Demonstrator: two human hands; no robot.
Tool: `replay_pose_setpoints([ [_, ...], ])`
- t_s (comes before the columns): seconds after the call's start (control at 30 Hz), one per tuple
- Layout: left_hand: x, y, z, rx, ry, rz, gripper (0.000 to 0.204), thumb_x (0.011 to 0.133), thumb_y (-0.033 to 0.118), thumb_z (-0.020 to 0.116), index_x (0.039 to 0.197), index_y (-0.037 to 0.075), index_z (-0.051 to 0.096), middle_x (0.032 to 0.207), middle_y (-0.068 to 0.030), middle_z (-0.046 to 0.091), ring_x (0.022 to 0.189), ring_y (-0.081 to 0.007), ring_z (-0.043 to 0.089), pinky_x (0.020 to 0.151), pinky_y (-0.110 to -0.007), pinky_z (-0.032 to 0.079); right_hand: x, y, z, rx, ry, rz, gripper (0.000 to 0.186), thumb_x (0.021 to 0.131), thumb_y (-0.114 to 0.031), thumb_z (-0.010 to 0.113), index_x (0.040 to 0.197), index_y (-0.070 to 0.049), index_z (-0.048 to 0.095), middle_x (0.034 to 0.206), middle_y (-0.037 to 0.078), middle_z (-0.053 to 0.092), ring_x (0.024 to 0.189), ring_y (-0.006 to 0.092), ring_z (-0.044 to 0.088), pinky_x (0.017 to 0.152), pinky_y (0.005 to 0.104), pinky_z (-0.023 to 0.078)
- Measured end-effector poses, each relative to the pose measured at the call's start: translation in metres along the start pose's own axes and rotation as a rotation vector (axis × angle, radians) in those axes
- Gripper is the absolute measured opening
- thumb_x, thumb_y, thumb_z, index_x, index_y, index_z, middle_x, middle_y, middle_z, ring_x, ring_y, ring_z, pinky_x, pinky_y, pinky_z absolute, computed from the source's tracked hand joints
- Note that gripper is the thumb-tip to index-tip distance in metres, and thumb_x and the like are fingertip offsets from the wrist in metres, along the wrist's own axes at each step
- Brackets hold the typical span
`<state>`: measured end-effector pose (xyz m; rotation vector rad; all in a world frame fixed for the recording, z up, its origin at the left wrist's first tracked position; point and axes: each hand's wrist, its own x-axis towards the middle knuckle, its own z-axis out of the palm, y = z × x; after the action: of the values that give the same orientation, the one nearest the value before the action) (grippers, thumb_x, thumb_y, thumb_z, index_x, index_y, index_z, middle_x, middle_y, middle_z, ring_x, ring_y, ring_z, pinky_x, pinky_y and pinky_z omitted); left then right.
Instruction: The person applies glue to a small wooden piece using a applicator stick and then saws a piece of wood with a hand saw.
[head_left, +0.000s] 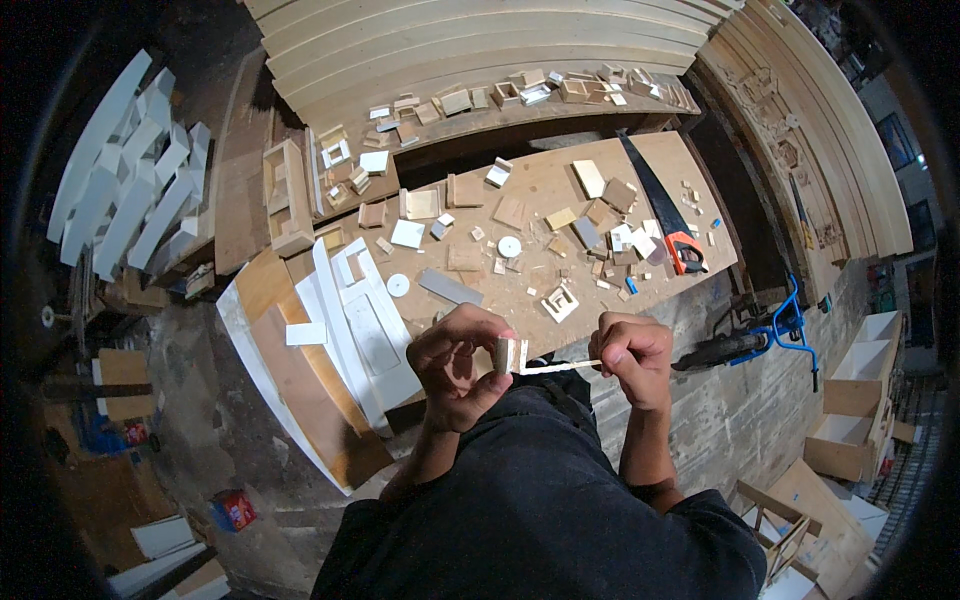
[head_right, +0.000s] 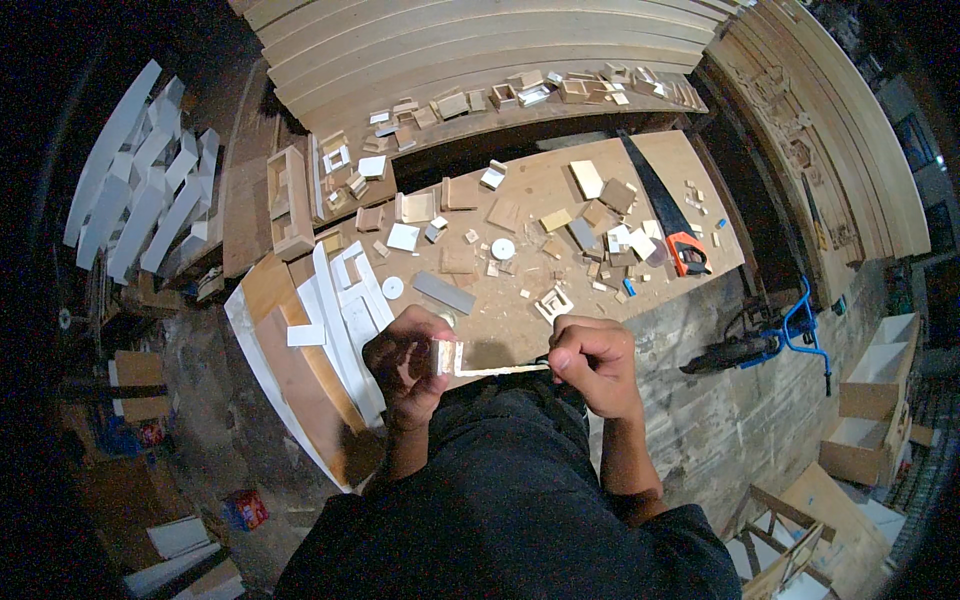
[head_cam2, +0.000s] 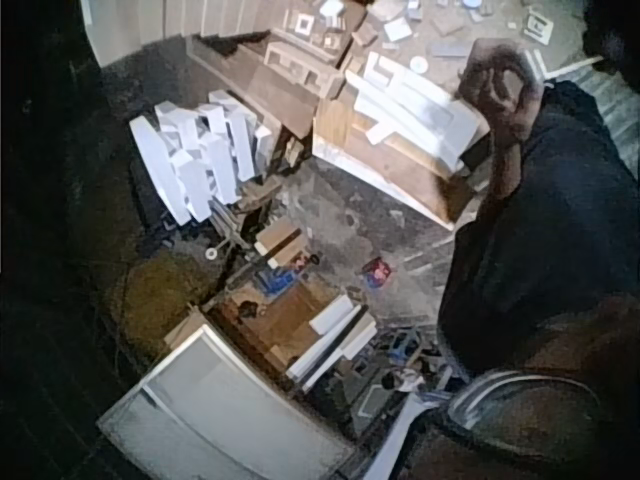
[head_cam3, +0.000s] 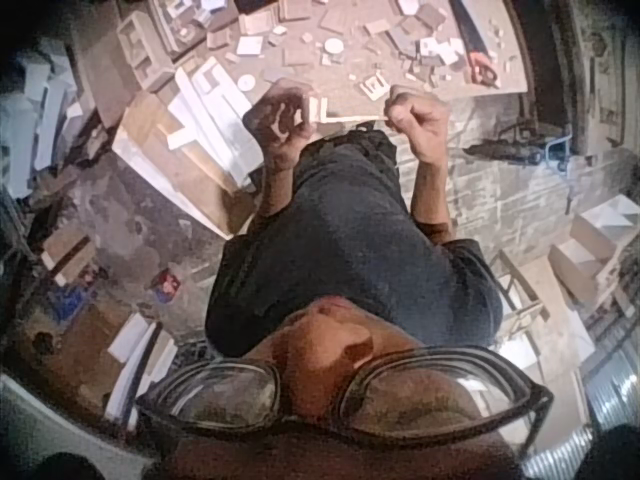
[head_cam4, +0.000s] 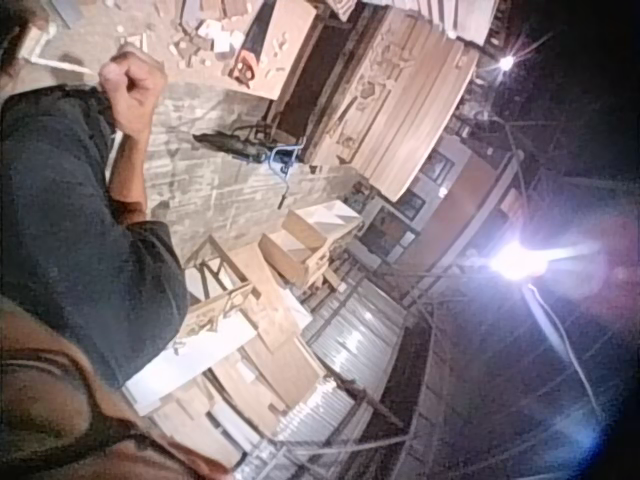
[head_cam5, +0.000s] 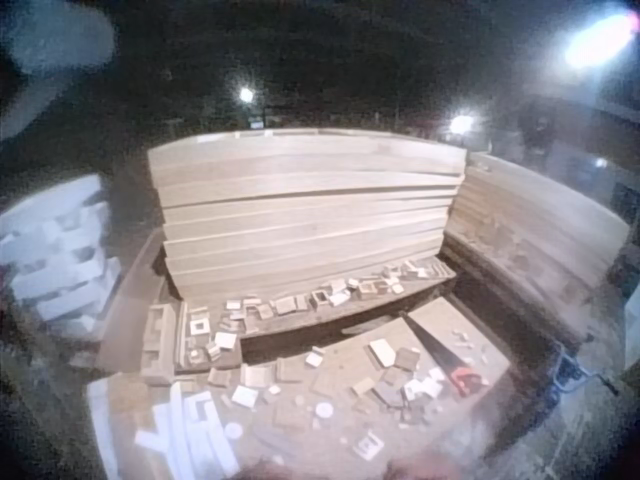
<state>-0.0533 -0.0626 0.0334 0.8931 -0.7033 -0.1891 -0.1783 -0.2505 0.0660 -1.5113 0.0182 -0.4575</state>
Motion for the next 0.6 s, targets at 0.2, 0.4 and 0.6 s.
replay_pose_setpoints([
  [0.2, -0.002, 0.002, 0.004, -0.012, -0.009, 0.003, 0.036, 0.079, 0.014, 0.080, 0.107, -0.004, 0.066, 0.097, -0.0149, 0.066, 0.082, -0.0179, 0.062, 0.065, -0.027, 0.051, -0.003, 0.001, 0.003, -0.005, 0.110, 0.055, 0.031, 0.091, -0.015, 0.064, 0.064, -0.001, 0.055, 0.061, 0.004, 0.054, 0.056, 0.0133, 0.049, 0.052, 0.0284, 0.036],
  [0.4, -0.002, 0.001, 0.008, 0.025, 0.003, 0.070, 0.039, 0.080, 0.017, 0.080, 0.108, -0.004, 0.062, 0.095, -0.0169, 0.065, 0.083, -0.0214, 0.061, 0.065, -0.030, 0.051, -0.010, 0.001, 0.000, -0.010, 0.007, 0.001, 0.033, 0.092, -0.016, 0.064, 0.064, -0.001, 0.055, 0.061, 0.004, 0.054, 0.056, 0.0135, 0.049, 0.052, 0.0287, 0.036],
  [0.6, -0.002, 0.002, 0.007, 0.050, -0.057, 0.084, 0.040, 0.081, 0.018, 0.079, 0.108, -0.005, 0.061, 0.095, -0.0190, 0.065, 0.082, -0.0225, 0.061, 0.064, -0.030, 0.050, -0.012, 0.000, 0.003, 0.037, 0.101, 0.032, 0.032, 0.092, -0.015, 0.064, 0.064, -0.002, 0.055, 0.061, 0.004, 0.054, 0.056, 0.0132, 0.048, 0.052, 0.0289, 0.035],
])
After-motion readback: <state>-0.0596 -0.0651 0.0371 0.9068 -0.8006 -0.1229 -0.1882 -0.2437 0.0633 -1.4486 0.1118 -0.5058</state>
